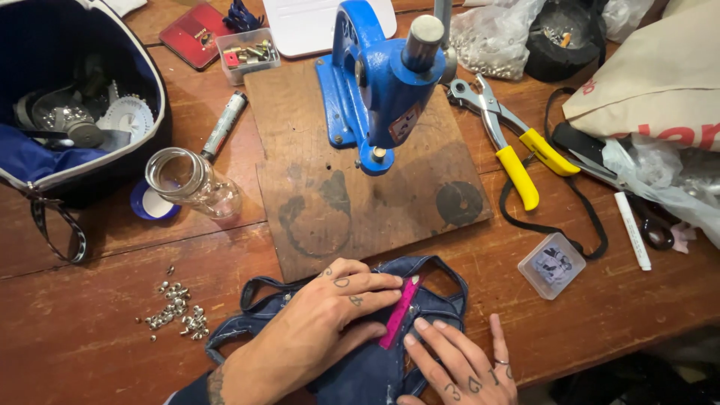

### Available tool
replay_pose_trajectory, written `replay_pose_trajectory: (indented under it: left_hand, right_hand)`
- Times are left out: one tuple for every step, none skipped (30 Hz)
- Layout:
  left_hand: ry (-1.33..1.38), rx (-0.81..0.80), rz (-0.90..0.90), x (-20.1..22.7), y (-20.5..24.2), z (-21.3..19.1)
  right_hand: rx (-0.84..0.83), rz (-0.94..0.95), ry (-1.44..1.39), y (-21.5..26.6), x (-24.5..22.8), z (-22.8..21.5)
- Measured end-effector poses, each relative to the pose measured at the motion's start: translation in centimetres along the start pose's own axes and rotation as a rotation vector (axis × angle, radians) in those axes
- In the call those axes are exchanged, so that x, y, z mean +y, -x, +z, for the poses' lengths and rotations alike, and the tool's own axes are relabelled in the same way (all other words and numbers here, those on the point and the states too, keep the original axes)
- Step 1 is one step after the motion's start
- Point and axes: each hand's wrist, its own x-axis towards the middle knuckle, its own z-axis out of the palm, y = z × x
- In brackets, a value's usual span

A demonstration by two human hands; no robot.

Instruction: Measuring and marking a denim garment for stud placement using a ruler and marker on a workshop table.

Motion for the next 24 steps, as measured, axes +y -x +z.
replay_pose_trajectory:
  left_hand:
    - [0.0,0.0,0.001,-0.03,-0.03,0.06]
    - [0.007,0.011,0.011,-0.04,0.02,0.06]
    - [0.015,0.021,0.021,-0.04,0.07,0.07]
    - [0.015,0.02,0.027,-0.07,0.0,0.08]
    - [0.01,0.011,0.017,-0.11,-0.05,0.1]
    - [0.007,0.004,0.0,-0.04,0.08,0.2]
    - [0.009,0.005,-0.001,-0.04,-0.01,0.2]
    - [0.012,0.008,0.007,-0.03,0.03,0.1]
    - [0.014,0.012,0.016,0.0,0.06,-0.02]
    - [0.011,0.012,0.015,0.08,0.1,-0.07]
    - [0.015,-0.002,0.003,0.18,0.11,-0.11]
    - [0.02,-0.015,-0.006,0.24,0.01,-0.12]
    - [0.019,-0.015,-0.003,0.23,-0.07,-0.19]
    - [0.022,-0.014,-0.008,0.26,-0.07,-0.21]
    - [0.025,-0.014,-0.013,0.28,-0.07,-0.21]
    - [0.025,-0.013,-0.015,0.28,0.0,-0.14]
    - [0.022,-0.008,-0.012,0.28,0.04,-0.08]
    - [0.019,-0.005,-0.005,0.2,-0.04,-0.04]
    - [0.019,-0.007,-0.001,0.2,-0.1,-0.05]
    - [0.017,-0.014,-0.007,0.21,-0.12,-0.07]
    - [0.016,-0.021,-0.013,0.21,-0.13,-0.09]
    - [0.017,-0.022,-0.014,0.25,-0.14,-0.06]
    - [0.021,-0.021,-0.014,0.29,-0.14,-0.04]
    - [0.023,-0.019,-0.012,0.28,-0.19,-0.09]
  right_hand:
    - [0.0,0.0,0.001,-0.03,0.07,-0.03]
    - [0.001,-0.001,0.005,-0.05,0.04,-0.03]
    - [0.003,-0.002,0.009,-0.08,0.0,-0.03]
    - [0.005,0.0,0.014,-0.12,0.01,-0.07]
    - [0.0,0.006,0.001,-0.16,0.01,-0.1]
    - [-0.01,0.009,-0.018,-0.1,-0.04,-0.18]
    - [-0.012,0.009,-0.018,-0.05,-0.01,-0.29]
    - [-0.021,0.01,-0.014,-0.08,-0.06,-0.31]
    - [-0.029,0.012,-0.01,-0.11,-0.11,-0.35]
    - [-0.027,0.011,-0.011,-0.05,-0.09,-0.19]
    - [-0.009,0.001,-0.008,0.01,-0.05,-0.05]
    - [0.008,-0.009,0.0,0.07,0.07,0.05]
    - [0.011,-0.009,0.002,0.08,-0.02,0.03]
    - [-0.017,0.025,-0.012,0.18,-0.16,-0.03]
    - [-0.045,0.059,-0.027,0.29,-0.29,-0.08]
    - [-0.045,0.058,-0.028,0.28,-0.32,-0.1]
    - [-0.043,0.058,-0.025,0.28,-0.33,-0.11]
    - [-0.039,0.06,-0.018,0.23,-0.31,-0.11]
    - [-0.037,0.062,-0.016,0.21,-0.29,-0.1]
    - [-0.024,0.055,-0.025,0.19,-0.29,-0.08]
    - [-0.01,0.048,-0.034,0.17,-0.29,-0.05]
    - [-0.012,0.05,-0.035,0.14,-0.27,-0.15]
    - [-0.002,0.041,-0.031,0.09,-0.26,-0.24]
    - [0.011,0.029,-0.027,-0.06,-0.18,-0.27]
